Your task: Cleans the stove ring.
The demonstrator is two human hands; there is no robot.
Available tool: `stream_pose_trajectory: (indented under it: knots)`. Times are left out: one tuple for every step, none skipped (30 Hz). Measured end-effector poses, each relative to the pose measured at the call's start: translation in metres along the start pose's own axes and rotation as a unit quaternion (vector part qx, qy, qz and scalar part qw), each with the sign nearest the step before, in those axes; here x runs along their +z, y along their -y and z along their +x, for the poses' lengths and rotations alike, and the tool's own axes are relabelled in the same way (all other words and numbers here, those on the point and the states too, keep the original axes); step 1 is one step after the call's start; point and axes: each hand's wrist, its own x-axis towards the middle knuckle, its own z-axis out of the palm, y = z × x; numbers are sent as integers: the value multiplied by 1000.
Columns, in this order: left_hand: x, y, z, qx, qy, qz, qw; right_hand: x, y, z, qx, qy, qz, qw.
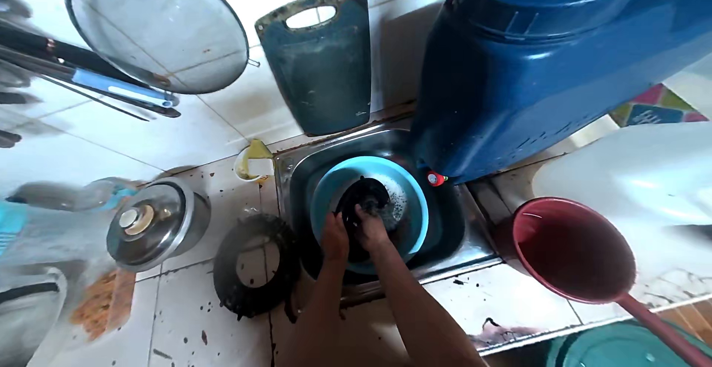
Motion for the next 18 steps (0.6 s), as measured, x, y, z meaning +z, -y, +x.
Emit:
stream_pose_trajectory:
  knots:
    - [-6, 2, 1, -19, 24, 13, 999, -5, 0, 3, 12, 11, -13, 1000]
    - [-12, 3, 2, -38, 48, 25, 998, -7, 0, 6, 16, 12, -19, 1000]
    - [-18, 4, 5, -45, 59, 25, 997, -9, 0, 8, 12, 13, -29, 999]
    - [-24, 3, 11, -36, 57, 18, 998, -11, 0, 8, 1, 19, -50, 999]
    - [-27, 1, 18, -10, 52, 9, 999, -11, -2, 8, -14, 29, -80, 996]
    - [-29, -5, 25, 15, 63, 3, 998, -13, -6, 5, -22, 46, -111, 993]
    - [-31, -13, 32, 28, 95, 7, 995, -15, -10, 1, -27, 57, -128, 990]
    - [-33, -23, 39, 28, 132, 23, 991, -16, -13, -2, -31, 56, -118, 991]
    - [-34, -30, 44, 23, 152, 43, 987, -16, -14, -4, -39, 37, -73, 996]
    - [-34, -33, 47, 21, 150, 55, 987, -16, -13, -1, -51, 10, 2, 999]
    - [-33, -31, 47, 24, 137, 58, 989, -18, -8, 3, -53, -10, 86, 995]
    - [-30, -26, 44, 32, 120, 55, 991, -20, 0, 9, -46, -16, 165, 985]
    - [-26, -22, 37, 41, 101, 50, 993, -20, 8, 14, -34, -23, 217, 975]
    - [-22, -19, 30, 45, 86, 42, 994, -16, 16, 18, -16, -36, 245, 969]
    - [-17, -19, 23, 40, 77, 35, 996, -9, 22, 20, 0, -50, 252, 966]
    - [-13, -20, 18, 28, 74, 28, 996, -2, 26, 19, 7, -58, 246, 967]
    - [-10, -22, 14, 18, 70, 26, 997, 5, 25, 16, 8, -56, 234, 971]
    - [-8, -24, 13, 13, 63, 26, 998, 10, 21, 12, 3, -49, 212, 976]
